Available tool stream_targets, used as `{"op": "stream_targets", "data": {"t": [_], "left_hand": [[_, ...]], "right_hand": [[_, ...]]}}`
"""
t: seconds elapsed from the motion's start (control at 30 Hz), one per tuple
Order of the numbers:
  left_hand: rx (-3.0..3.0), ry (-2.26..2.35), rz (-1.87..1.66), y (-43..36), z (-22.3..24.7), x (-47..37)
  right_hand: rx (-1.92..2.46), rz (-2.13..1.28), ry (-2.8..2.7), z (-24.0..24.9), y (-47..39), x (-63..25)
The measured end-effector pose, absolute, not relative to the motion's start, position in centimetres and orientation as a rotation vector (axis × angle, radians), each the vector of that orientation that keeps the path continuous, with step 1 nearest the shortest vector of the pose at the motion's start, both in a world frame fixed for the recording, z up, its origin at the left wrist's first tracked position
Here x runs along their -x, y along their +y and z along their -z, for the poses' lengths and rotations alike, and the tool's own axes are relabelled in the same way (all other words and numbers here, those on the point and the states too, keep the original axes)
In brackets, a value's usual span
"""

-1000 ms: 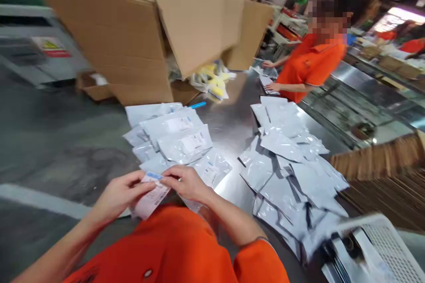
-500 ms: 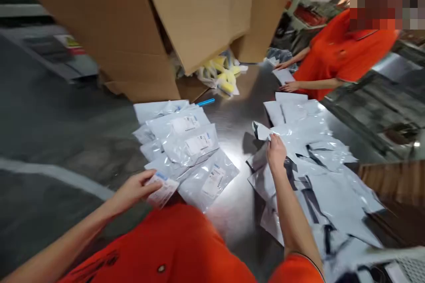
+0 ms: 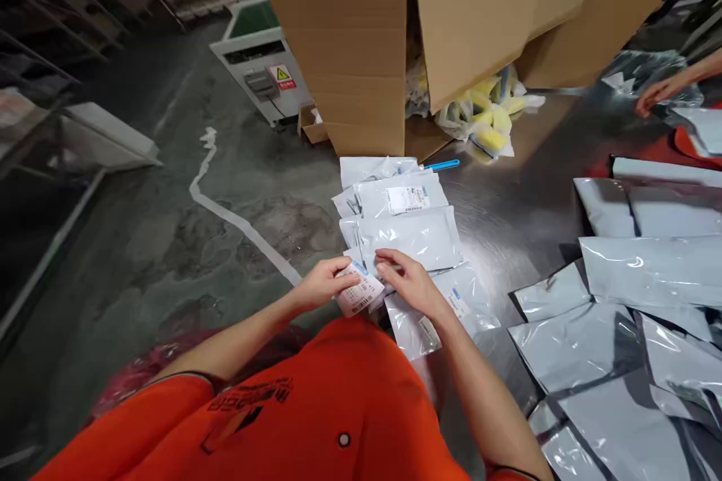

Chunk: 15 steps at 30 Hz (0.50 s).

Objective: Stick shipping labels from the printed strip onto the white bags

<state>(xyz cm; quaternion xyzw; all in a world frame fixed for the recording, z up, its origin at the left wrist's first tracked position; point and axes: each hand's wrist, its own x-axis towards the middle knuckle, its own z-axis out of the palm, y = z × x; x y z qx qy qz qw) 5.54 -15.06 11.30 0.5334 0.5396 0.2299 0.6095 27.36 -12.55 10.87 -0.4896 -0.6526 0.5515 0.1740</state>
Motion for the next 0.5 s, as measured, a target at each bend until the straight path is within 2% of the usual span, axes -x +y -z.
{"op": "stream_targets", "data": {"t": [0.07,0.13,0.37,0.5], "left_hand": [[-1.283,1.268,-0.534,-15.5,-11.1,-5.4],[-1.308,1.251,-0.526,-15.8,-10.8,-5.5],[-1.287,1.235,-0.425,-15.0,-9.1,-5.2],[-1.283,1.223,-0.257,-13.3,-7.9,-2.0]], "right_hand": [[1.380,-1.685,-1.816,-12.5,-13.7,-26.8],[1.424,-1.633,-1.857,-13.3,-14.9,-25.9],[1.511,-1.129,-1.970,-14.3,-15.3,-26.9],[1.754,-0.819,-1.591,-12.9,-11.5,-32.6]]}}
